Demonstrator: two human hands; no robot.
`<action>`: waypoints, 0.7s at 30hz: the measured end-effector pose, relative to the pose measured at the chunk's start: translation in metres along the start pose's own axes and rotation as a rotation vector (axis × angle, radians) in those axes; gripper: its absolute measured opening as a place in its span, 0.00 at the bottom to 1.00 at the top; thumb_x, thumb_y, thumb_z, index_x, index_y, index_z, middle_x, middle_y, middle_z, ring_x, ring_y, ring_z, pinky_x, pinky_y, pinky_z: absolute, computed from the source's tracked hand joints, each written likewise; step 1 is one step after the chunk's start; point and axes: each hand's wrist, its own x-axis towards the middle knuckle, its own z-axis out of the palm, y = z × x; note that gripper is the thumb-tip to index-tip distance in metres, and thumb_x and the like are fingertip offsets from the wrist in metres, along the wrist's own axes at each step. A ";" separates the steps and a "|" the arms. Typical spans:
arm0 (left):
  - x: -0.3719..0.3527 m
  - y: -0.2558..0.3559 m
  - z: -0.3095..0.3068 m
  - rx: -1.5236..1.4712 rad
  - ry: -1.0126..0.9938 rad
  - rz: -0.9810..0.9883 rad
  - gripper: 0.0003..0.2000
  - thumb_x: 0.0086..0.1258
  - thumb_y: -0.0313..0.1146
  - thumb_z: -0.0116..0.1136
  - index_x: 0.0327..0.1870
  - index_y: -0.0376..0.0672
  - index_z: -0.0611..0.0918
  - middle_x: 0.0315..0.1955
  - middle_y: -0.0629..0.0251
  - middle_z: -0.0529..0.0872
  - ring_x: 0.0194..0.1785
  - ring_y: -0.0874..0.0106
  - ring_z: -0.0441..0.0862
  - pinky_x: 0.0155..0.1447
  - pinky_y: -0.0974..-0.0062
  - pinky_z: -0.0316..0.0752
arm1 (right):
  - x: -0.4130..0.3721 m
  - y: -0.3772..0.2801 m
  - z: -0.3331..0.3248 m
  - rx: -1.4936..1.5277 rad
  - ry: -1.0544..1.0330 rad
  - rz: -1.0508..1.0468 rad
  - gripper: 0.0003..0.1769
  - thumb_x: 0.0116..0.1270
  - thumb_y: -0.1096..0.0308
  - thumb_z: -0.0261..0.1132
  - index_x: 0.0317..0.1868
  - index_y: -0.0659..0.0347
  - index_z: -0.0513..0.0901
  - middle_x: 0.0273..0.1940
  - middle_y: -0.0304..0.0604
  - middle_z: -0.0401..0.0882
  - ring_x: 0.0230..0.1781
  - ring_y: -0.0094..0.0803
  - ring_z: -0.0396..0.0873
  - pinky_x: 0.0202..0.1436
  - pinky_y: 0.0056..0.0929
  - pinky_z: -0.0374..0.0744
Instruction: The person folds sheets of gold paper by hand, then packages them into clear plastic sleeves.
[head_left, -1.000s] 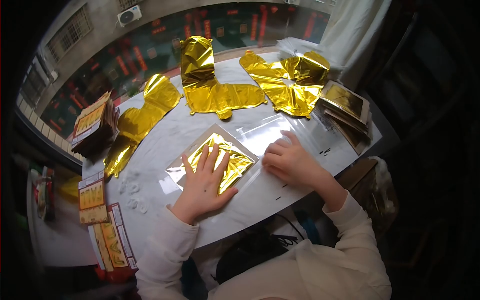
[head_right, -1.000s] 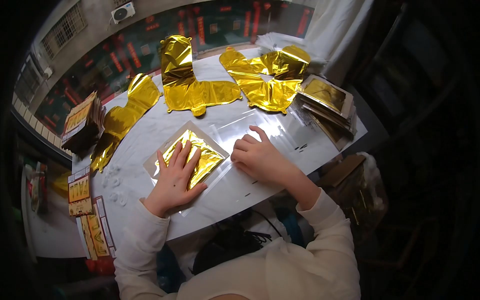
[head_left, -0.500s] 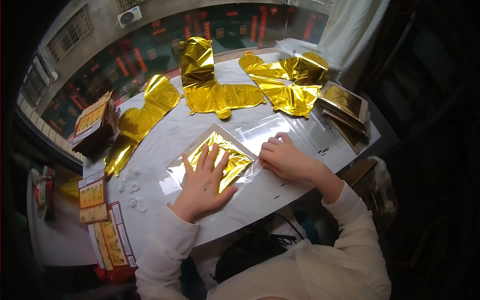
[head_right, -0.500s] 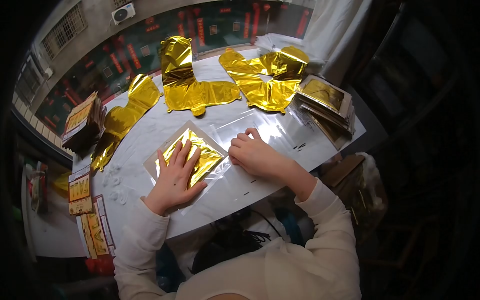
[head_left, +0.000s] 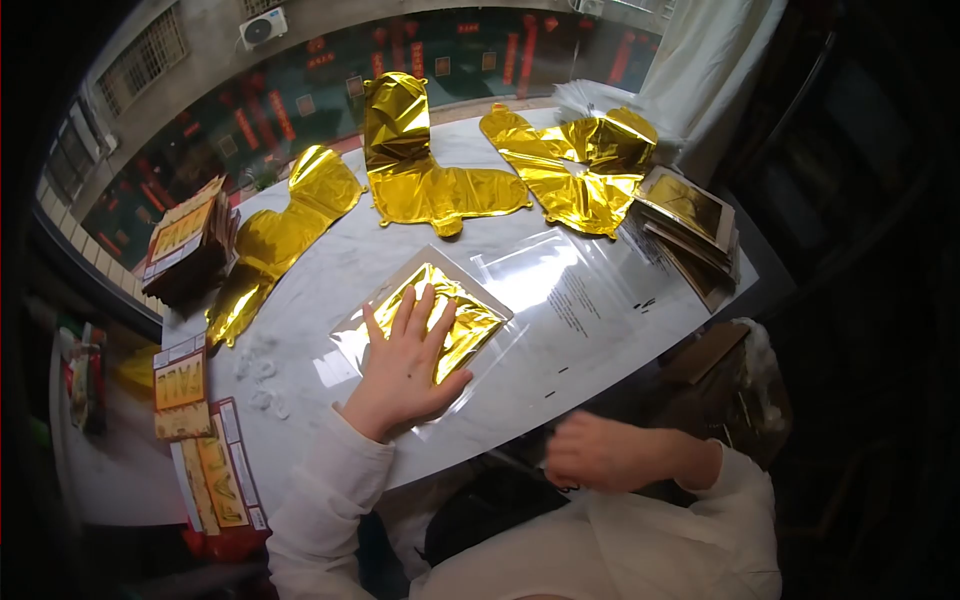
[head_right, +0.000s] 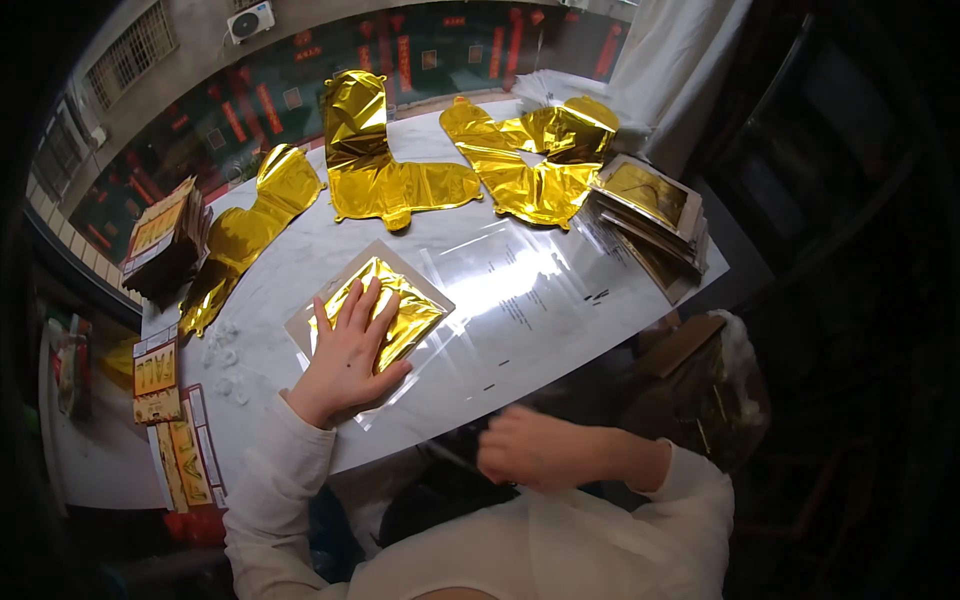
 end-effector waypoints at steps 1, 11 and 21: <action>0.000 0.000 0.000 0.004 -0.006 -0.004 0.44 0.71 0.64 0.56 0.83 0.46 0.65 0.83 0.44 0.57 0.87 0.43 0.49 0.77 0.19 0.32 | -0.011 -0.002 0.003 0.215 -0.087 0.017 0.04 0.73 0.66 0.66 0.46 0.53 0.81 0.42 0.40 0.79 0.47 0.39 0.79 0.58 0.41 0.74; -0.002 -0.004 -0.002 -0.035 -0.002 0.017 0.45 0.68 0.62 0.62 0.82 0.46 0.68 0.83 0.44 0.59 0.87 0.45 0.52 0.77 0.16 0.32 | -0.185 0.093 0.125 -0.401 -0.071 1.290 0.05 0.63 0.70 0.70 0.36 0.59 0.92 0.37 0.51 0.89 0.39 0.51 0.89 0.45 0.49 0.85; -0.071 0.046 -0.041 -0.141 -0.099 0.021 0.45 0.66 0.52 0.71 0.84 0.49 0.65 0.84 0.50 0.61 0.87 0.46 0.54 0.82 0.25 0.30 | -0.047 -0.013 0.010 -0.251 0.625 0.353 0.14 0.59 0.75 0.77 0.46 0.55 0.88 0.41 0.44 0.85 0.43 0.46 0.85 0.47 0.40 0.83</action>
